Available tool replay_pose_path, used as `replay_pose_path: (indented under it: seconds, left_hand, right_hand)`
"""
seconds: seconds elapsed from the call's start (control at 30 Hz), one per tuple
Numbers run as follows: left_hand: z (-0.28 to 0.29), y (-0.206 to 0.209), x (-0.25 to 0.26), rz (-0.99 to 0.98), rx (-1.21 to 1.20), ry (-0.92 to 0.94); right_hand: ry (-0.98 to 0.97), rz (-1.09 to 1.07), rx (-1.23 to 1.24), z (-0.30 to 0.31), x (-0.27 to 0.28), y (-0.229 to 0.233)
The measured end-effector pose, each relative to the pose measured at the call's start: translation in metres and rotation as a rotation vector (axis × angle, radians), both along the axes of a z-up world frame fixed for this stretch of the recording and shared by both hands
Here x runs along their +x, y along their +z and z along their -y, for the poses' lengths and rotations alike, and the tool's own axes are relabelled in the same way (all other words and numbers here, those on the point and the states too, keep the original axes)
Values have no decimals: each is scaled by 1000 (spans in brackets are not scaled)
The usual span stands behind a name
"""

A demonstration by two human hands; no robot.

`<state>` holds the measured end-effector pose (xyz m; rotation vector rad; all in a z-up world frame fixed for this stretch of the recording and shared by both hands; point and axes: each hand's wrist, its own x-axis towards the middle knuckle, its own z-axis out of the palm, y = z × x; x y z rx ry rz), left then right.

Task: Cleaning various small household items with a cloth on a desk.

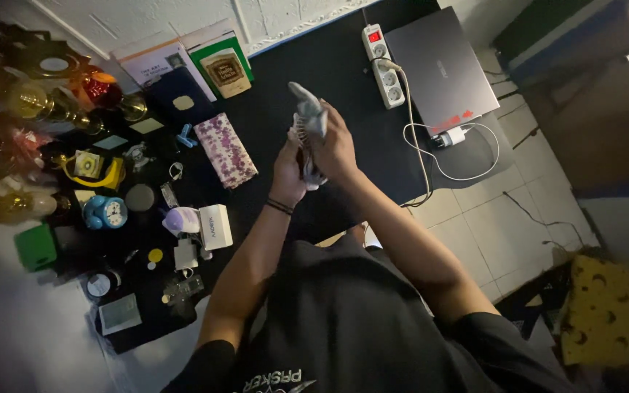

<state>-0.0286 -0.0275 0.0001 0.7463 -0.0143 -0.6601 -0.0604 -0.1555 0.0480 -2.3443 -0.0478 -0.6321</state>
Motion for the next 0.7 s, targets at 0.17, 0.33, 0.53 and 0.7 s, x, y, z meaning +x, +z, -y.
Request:
replay_pose_path:
  seconds: [0.17, 0.33, 0.53, 0.7]
  left_hand:
    - [4, 8, 4, 96, -78, 4]
    - [-3, 0, 19, 39, -163, 99]
    - [-1, -5, 34, 43, -302, 69]
    - [10, 16, 22, 207, -84, 113]
  right_hand:
    - [-81, -206, 872, -9, 0, -18]
    - [64, -80, 589, -34, -44, -33]
    - [88, -168, 468, -30, -35, -34]
    - [-31, -341, 687, -28, -20, -25]
